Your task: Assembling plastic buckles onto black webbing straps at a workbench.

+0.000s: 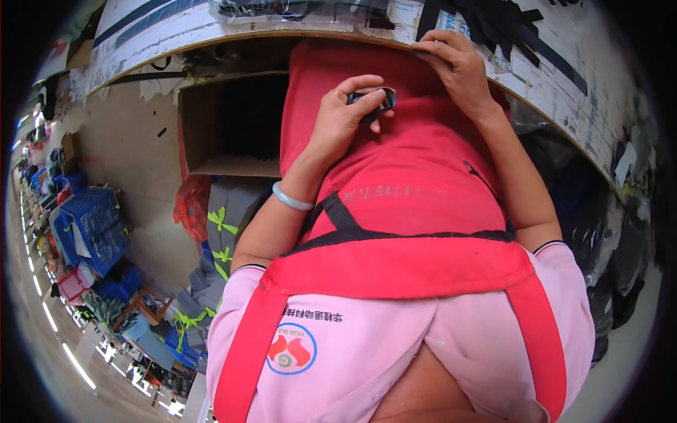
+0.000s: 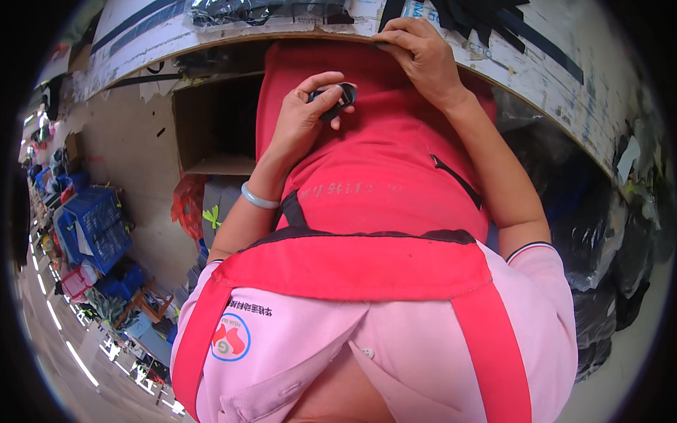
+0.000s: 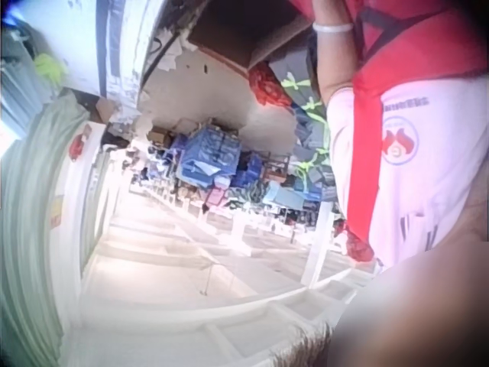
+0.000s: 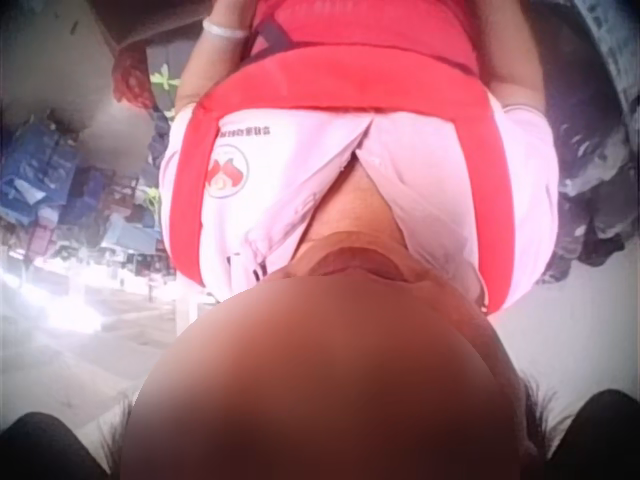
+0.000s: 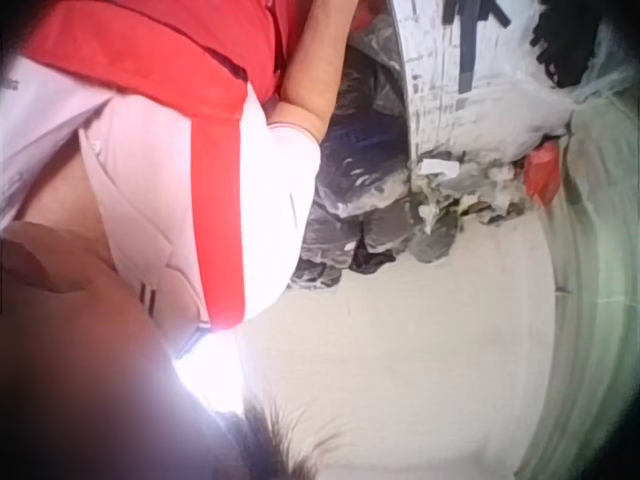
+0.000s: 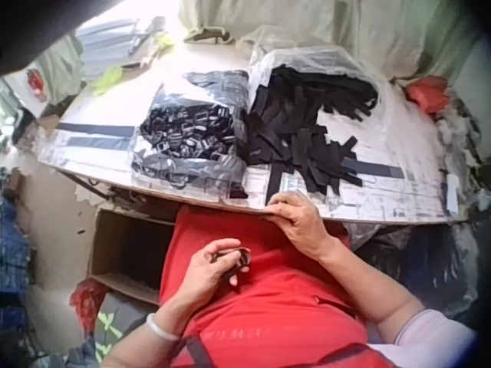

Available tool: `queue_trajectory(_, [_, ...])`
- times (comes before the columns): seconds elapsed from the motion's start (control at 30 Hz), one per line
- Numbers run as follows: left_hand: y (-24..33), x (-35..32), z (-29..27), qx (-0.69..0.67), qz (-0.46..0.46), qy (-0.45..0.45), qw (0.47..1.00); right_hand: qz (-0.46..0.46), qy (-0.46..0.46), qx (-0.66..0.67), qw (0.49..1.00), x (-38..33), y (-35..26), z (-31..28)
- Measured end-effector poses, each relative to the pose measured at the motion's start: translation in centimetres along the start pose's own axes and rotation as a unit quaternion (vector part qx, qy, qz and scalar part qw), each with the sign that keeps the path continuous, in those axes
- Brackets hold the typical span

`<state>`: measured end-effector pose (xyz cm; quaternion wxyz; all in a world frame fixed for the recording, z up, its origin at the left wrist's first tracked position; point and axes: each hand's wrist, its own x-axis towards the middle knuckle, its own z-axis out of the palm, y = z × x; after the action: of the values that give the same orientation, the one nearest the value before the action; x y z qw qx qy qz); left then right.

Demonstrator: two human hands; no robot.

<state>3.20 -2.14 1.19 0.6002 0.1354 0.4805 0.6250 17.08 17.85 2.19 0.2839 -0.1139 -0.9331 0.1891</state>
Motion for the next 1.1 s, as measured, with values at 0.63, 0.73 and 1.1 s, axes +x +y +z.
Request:
queue_trajectory(0.63, [-0.4,0.2,0.1,-0.043,0.064,0.095,0.992,0.418,-0.206,0.457,0.758,0.1,-6.9,0.5])
queue_trajectory(0.73, [-0.9,0.5,0.4,-0.180,0.002,0.103,0.978,0.423,-0.161,0.504,0.736,-0.2,-7.1,1.4])
queue_trajectory(1.1, [-0.4,0.8,0.3,0.016,0.121,0.106,0.987,0.448,-0.162,0.485,0.733,0.1,-6.3,0.1])
